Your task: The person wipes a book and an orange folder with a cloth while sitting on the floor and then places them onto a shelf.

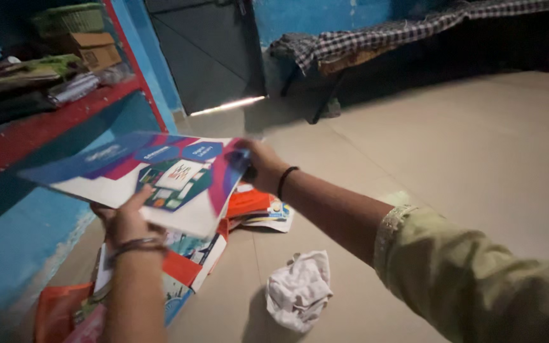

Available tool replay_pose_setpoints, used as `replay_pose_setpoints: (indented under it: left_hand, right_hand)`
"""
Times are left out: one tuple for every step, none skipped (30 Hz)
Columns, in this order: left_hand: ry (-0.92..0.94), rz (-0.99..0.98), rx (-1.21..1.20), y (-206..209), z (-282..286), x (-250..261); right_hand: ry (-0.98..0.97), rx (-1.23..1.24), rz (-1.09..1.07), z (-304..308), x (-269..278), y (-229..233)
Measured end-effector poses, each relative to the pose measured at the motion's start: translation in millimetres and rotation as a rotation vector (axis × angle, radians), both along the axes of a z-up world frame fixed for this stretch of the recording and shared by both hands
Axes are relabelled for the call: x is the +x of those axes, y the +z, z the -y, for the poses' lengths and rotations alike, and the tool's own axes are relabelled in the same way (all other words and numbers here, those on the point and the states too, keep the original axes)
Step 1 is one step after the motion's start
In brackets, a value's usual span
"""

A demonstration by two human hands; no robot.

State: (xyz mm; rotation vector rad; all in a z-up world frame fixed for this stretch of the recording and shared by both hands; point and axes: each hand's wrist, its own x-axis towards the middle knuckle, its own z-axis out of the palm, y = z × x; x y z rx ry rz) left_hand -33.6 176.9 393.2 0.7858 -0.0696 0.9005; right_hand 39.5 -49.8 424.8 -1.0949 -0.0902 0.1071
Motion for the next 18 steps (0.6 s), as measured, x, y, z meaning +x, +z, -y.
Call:
replay_pose_setpoints:
  left_hand:
    - [-0.105, -0.065, 0.056, 8, -16, -12]
    - [-0.21, -0.13, 0.113, 16, -28, -20]
    - [-0.202, -0.126, 0.118, 28, -40, -25]
    - [-0.224, -0.129, 0.222, 44, -55, -30]
    - [-0.244, -0.131, 0.322, 56, -68, -33]
    - [-0.234, -0.127, 0.322, 68, -79, -37]
    - [-0.269, -0.215, 0.421, 82, -91, -42]
    - [-0.303, -0.304, 0.52, 95, -98, -44]
    - [-0.291, -0.298, 0.524, 107, -101, -44]
    - [-0.314, -0.32, 0.514, 119, -102, -44]
    - [-0.335, -0.344, 0.503, 128, -103, -49]
    - [-0.321, -0.34, 0.506, 135, -104, -56]
    - [-0.387, -0.281, 0.488, 142, -105, -63]
    - [-0.453, -0.223, 0.47, 150, -106, -69]
    - [-0.442, -0.22, 0.479, 159, -106, -73]
    - [-0.391, -0.381, 0.466, 170, -106, -74]
    - [-0.341, -0.54, 0.444, 179, -109, -74]
    - [-0.33, -0.534, 0.446, 191, -113, -73]
  right_hand:
    - [0.053, 0.076, -0.135, 8, 1, 8]
    - [0.061, 0.073, -0.129, 17, 2, 15]
    - [0.25, 0.018, -0.044, 27, 5, 21]
    - [0.439, -0.039, 0.041, 33, 10, 26]
    - [0.448, -0.04, 0.048, 33, 18, 32]
    - [0.553, -0.155, 0.107, 29, 24, 38]
    - [0.656, -0.27, 0.171, 24, 28, 44]
    - [0.662, -0.271, 0.182, 15, 28, 51]
    - [0.536, -0.501, 0.258, 1, 25, 60]
    - [0.399, -0.725, 0.334, -10, 19, 70]
    - [0.406, -0.721, 0.345, -17, 12, 80]
    - [0.376, -0.549, 0.256, -23, 7, 91]
    - [0.345, -0.375, 0.171, -31, 4, 105]
    - [0.354, -0.37, 0.186, -38, 3, 118]
    - [0.291, -0.427, 0.281, -44, 3, 128]
    - [0.224, -0.482, 0.375, -48, 2, 139]
    - [0.229, -0.479, 0.385, -50, 2, 150]
    - [0.229, -0.519, 0.42, -53, 1, 162]
